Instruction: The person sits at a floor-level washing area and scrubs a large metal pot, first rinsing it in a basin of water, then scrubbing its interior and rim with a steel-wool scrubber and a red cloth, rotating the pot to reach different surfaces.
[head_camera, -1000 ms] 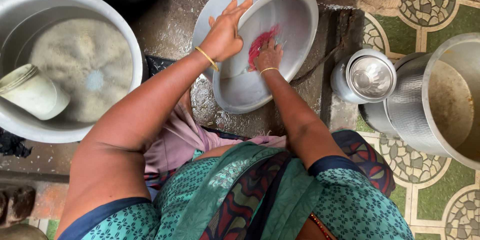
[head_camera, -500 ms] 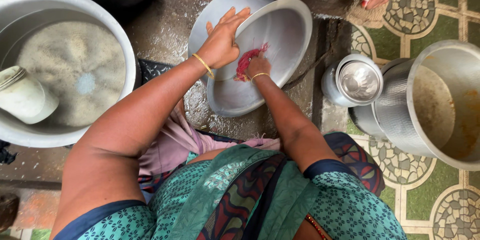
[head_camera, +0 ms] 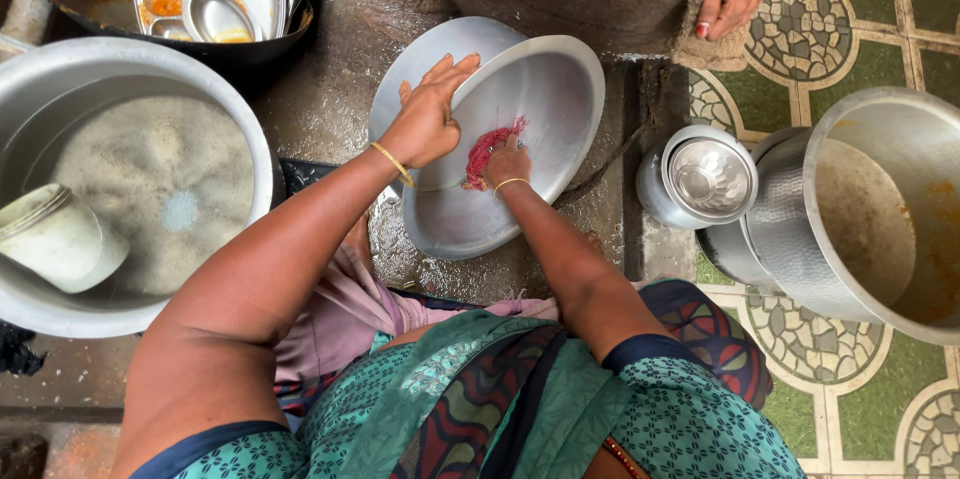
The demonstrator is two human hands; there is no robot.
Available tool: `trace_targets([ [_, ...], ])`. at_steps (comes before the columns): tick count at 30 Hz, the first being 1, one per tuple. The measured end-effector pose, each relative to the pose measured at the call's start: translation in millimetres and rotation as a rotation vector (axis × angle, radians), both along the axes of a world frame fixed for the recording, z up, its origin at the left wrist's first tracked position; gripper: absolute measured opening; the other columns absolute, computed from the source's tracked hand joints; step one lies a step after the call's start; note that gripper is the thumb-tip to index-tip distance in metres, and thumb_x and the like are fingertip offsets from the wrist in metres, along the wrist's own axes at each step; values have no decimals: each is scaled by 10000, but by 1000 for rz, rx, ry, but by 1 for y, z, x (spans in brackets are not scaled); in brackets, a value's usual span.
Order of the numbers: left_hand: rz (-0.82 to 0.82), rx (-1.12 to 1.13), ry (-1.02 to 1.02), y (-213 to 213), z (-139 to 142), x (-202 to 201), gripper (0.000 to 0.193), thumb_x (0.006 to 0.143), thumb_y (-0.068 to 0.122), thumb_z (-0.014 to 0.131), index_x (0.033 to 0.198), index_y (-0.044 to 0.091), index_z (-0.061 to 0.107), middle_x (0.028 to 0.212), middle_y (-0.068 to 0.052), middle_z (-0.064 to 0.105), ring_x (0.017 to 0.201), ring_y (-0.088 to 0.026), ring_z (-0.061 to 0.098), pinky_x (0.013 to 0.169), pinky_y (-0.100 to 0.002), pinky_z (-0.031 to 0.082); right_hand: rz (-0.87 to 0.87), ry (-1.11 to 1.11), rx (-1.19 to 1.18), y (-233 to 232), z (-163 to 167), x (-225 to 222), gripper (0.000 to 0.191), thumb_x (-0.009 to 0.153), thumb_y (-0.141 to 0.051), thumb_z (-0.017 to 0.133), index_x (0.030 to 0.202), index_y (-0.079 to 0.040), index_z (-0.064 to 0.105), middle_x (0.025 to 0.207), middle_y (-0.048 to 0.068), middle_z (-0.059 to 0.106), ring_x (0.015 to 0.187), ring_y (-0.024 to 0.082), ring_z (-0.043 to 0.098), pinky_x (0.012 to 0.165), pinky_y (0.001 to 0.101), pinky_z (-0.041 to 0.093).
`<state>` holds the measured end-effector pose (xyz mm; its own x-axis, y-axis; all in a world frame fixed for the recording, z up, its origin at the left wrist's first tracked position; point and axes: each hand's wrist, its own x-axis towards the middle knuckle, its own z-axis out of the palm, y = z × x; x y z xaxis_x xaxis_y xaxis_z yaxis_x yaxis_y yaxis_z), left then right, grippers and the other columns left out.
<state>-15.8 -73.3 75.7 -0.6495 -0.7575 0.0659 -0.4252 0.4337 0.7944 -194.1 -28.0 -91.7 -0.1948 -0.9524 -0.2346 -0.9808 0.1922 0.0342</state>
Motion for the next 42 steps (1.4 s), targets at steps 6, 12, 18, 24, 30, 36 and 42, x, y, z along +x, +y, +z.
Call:
trace_targets([
  [6, -1, -18, -6, 5, 3, 3, 835, 711, -100, 492, 1520, 103, 448, 1648, -36, 371, 1568, -323, 214, 1157, -746, 69, -132, -110, -59, 4, -7, 0, 679, 773, -422, 830, 1269, -6, 627, 1353, 159, 498, 1178, 384, 560, 956, 435, 542],
  [12, 6, -42, -20, 11, 8, -4, 816, 706, -103, 500, 1495, 106, 480, 1646, -42, 370, 1561, -318, 212, 1156, -743, 28, -147, -148, -66, 6, -4, 3, 741, 745, -455, 852, 1278, 2, 612, 1353, 157, 486, 1186, 400, 550, 938, 453, 545],
  [18, -28, -51, -66, 15, 6, -7, 800, 702, -107, 507, 1470, 116, 505, 1647, -38, 368, 1570, -301, 195, 1153, -749, -2, -142, -139, -41, 9, -9, 3, 752, 759, -464, 846, 1291, 7, 600, 1359, 173, 480, 1196, 405, 546, 946, 443, 547],
  [24, -46, -73, -79, 16, 3, -7, 833, 695, -110, 504, 1492, 130, 494, 1651, -35, 349, 1568, -299, 179, 1151, -751, -22, -150, -157, -38, 9, -11, 4, 731, 783, -455, 838, 1280, 20, 589, 1362, 179, 472, 1201, 400, 540, 927, 443, 553],
  [30, -58, -75, -89, 18, 3, -8, 848, 688, -105, 515, 1492, 164, 495, 1649, -29, 349, 1563, -294, 180, 1139, -753, -31, -143, -162, -42, 10, -11, 4, 749, 773, -445, 841, 1297, 18, 573, 1358, 177, 472, 1200, 399, 538, 935, 434, 549],
  [36, -62, -102, -81, 19, 3, -8, 842, 696, -106, 506, 1489, 177, 508, 1649, -12, 369, 1567, -285, 208, 1148, -749, -22, -159, -167, -32, 12, -7, 7, 740, 792, -446, 829, 1307, 16, 565, 1380, 181, 460, 1213, 400, 530, 962, 440, 531],
  [42, -69, -94, -76, 18, 1, -8, 813, 711, -87, 529, 1479, 180, 514, 1638, -15, 367, 1554, -294, 208, 1142, -751, -20, -134, -139, -17, 12, -3, 7, 747, 795, -449, 822, 1314, 18, 557, 1389, 191, 452, 1214, 401, 522, 957, 433, 529],
])
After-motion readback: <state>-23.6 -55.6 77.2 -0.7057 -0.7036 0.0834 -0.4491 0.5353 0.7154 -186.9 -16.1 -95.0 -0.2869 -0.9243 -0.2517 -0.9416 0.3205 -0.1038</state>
